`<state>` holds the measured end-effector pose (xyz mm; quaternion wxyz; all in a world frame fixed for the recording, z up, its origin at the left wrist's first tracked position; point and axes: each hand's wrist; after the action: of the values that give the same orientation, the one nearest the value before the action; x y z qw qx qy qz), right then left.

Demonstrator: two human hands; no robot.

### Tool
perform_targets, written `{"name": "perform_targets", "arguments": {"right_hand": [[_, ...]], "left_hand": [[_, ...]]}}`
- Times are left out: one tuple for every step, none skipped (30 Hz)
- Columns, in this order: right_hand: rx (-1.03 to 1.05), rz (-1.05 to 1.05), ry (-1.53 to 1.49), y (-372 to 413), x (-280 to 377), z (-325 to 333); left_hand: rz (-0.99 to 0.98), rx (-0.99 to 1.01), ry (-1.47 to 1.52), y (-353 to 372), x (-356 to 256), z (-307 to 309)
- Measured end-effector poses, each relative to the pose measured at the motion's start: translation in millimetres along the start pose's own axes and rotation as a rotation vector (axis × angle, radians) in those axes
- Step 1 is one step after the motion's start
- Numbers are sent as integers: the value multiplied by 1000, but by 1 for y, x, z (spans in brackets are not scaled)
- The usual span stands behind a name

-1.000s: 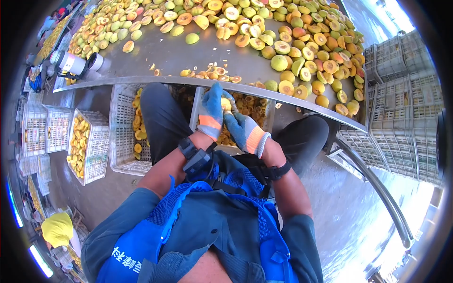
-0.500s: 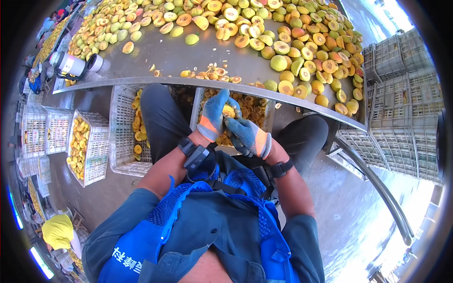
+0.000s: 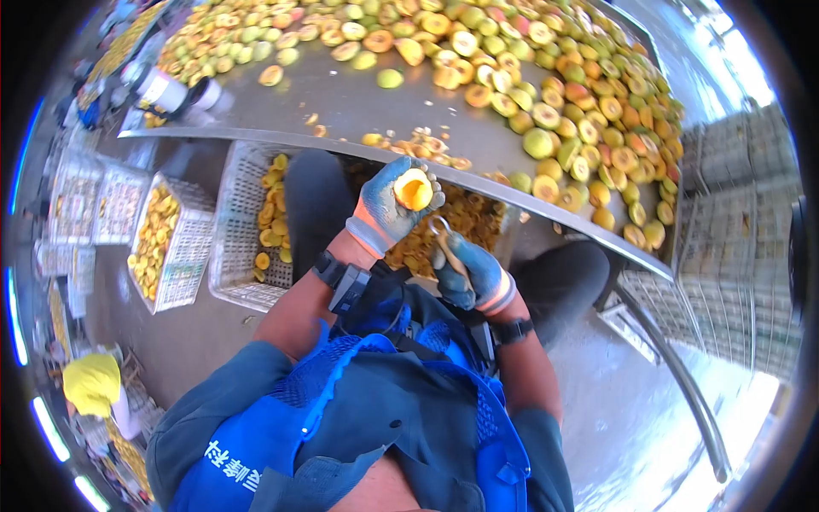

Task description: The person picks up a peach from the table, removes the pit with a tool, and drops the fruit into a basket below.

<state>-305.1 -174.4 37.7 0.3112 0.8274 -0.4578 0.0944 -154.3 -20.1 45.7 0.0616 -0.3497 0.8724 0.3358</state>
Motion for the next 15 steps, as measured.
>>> {"name": "perform_targets", "arguments": {"right_hand": [[-152,56,299,-4,0,-2],[-300,124,596,-8,0,-6],[-371,233,792,-15,-9,-1],[-448,353,981,-25,-22,12],[-533,482,1162,-33,-30,17],[-539,439,1143,-35,-31,16],[-551,394,1122,-35,-31,14],[-573,349,1097,-33,-32,14],[-576,429,1031,-35,-41,20],[-576,405,1178,-34,-42,26],[-586,357,1124,-31,-39,21],[-587,304,1070,-28,-38,15],[-579,319,1037,-29,-38,16],[-563,330,1004,-30,-40,19],[-582,328,1040,-32,-41,25]], "left_hand": [[-3,77,5,0,-18,8],[-98,68,-42,2,-36,14],[-188,55,-90,7,-52,20],[-269,43,-140,13,-67,26],[-365,36,-245,18,-79,31],[-511,35,-405,25,-98,39],[-712,-1,-673,33,-118,47],[-1029,-115,-1220,42,-146,59],[-1248,-307,-1616,51,-170,71],[-1369,-547,-1955,54,-188,82],[-1450,-904,-2358,46,-196,93],[-1677,-909,-2396,49,-194,83],[-1589,-686,-2201,34,-189,72],[-1482,-488,-2008,21,-180,62],[-1291,-348,-1849,4,-162,47]]}}
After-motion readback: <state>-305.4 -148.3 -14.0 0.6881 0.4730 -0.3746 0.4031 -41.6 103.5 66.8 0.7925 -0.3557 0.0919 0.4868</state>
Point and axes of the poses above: each hand's wrist, its own y-axis away from the middle knuckle, its own z-axis out of the back of the hand, x = y × z, and after that the axes turned 7 degrees about -x, right-handed
